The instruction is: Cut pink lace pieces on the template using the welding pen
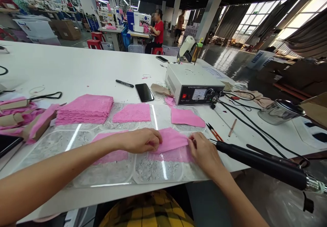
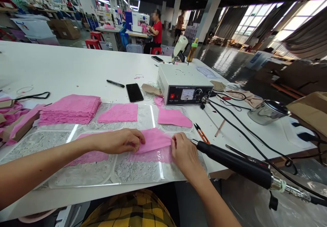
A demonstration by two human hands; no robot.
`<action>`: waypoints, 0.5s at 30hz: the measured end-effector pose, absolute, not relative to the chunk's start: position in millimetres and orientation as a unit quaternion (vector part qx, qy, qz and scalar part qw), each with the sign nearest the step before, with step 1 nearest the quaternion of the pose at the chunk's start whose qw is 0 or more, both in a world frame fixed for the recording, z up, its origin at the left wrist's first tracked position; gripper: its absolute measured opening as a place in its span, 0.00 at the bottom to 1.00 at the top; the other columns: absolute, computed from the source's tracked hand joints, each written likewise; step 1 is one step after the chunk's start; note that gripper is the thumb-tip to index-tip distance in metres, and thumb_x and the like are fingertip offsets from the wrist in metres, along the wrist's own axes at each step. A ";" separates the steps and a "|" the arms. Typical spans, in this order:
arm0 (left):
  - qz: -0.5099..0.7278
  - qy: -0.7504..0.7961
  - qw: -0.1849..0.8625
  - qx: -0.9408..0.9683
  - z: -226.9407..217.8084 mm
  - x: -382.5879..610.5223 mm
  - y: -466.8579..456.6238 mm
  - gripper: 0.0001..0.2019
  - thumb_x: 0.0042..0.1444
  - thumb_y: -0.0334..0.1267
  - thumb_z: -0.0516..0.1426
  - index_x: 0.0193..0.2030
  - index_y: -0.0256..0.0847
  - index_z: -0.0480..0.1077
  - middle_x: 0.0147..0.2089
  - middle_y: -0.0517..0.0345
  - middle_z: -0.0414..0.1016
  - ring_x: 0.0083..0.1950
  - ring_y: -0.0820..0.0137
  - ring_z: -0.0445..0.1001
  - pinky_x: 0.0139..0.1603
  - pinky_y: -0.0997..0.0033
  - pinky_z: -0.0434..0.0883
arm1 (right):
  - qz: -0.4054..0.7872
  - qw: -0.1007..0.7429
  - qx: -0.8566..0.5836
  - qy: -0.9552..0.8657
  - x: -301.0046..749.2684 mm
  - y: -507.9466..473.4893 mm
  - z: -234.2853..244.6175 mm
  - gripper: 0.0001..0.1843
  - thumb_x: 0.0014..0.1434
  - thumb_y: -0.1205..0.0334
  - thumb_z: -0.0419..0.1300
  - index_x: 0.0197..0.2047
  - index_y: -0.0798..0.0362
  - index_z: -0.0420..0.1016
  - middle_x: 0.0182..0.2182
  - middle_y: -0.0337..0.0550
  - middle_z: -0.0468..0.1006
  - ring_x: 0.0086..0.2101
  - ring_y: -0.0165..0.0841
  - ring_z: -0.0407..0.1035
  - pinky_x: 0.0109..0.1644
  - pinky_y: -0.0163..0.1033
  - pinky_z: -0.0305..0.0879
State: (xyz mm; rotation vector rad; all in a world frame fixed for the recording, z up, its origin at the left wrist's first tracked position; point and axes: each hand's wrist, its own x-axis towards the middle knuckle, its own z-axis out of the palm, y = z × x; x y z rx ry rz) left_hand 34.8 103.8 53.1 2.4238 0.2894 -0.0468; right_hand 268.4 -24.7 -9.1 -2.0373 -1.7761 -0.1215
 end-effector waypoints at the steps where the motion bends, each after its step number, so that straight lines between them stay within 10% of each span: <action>1: -0.016 0.110 0.342 0.933 52.3 34.0 103.5 0.10 0.56 0.24 0.55 0.27 0.39 0.72 0.51 0.57 0.74 0.45 0.70 0.75 0.43 0.77 0.68 | -0.038 0.226 -0.733 -0.641 269.3 -29.0 -6.5 0.09 0.62 0.62 0.50 0.31 0.51 0.67 0.28 0.41 0.74 0.26 0.31 0.69 0.29 0.35 0.59; 15: -0.051 0.017 0.127 0.990 47.1 38.6 95.3 0.12 0.51 0.16 0.54 0.26 0.36 0.69 0.45 0.54 0.76 0.41 0.67 0.73 0.40 0.71 0.64 | 0.229 0.342 -0.719 -0.560 261.8 -59.9 3.6 0.15 0.56 0.51 0.56 0.40 0.51 0.76 0.29 0.43 0.80 0.30 0.34 0.75 0.33 0.36 0.72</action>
